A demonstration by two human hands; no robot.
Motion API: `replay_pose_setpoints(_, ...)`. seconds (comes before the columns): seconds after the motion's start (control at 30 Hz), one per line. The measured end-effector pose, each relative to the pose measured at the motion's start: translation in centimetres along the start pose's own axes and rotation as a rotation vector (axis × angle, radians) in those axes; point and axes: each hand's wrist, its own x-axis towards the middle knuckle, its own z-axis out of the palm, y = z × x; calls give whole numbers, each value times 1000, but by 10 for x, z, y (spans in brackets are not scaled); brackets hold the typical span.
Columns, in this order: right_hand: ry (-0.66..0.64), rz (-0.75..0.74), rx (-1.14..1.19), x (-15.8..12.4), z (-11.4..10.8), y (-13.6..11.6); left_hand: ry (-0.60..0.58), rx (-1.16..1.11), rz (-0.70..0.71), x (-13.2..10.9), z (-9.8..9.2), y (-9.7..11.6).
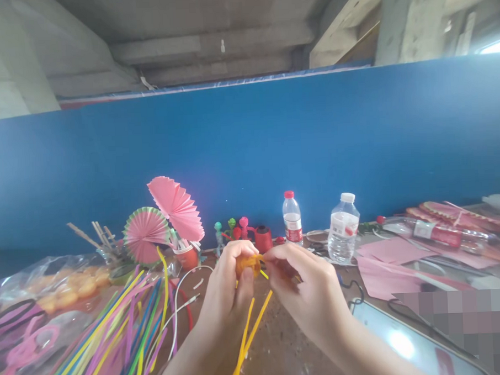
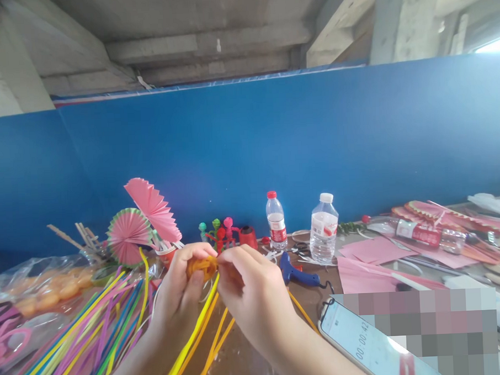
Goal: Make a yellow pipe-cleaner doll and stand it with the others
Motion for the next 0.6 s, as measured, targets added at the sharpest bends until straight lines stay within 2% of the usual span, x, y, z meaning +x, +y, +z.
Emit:
replay_pose_setpoints(0.13, -10, 31, 8, 3, -2, -2, -39, -7, -34, -1, 1, -3)
replay_pose_setpoints(0.43, -80, 22, -39, 2, -2, -6, -220, 129, -136, 2, -2, 0)
replay_pose_setpoints(0.6, -108, 8, -83, 1, 1, -2, -302, 196, -92, 5, -3, -2)
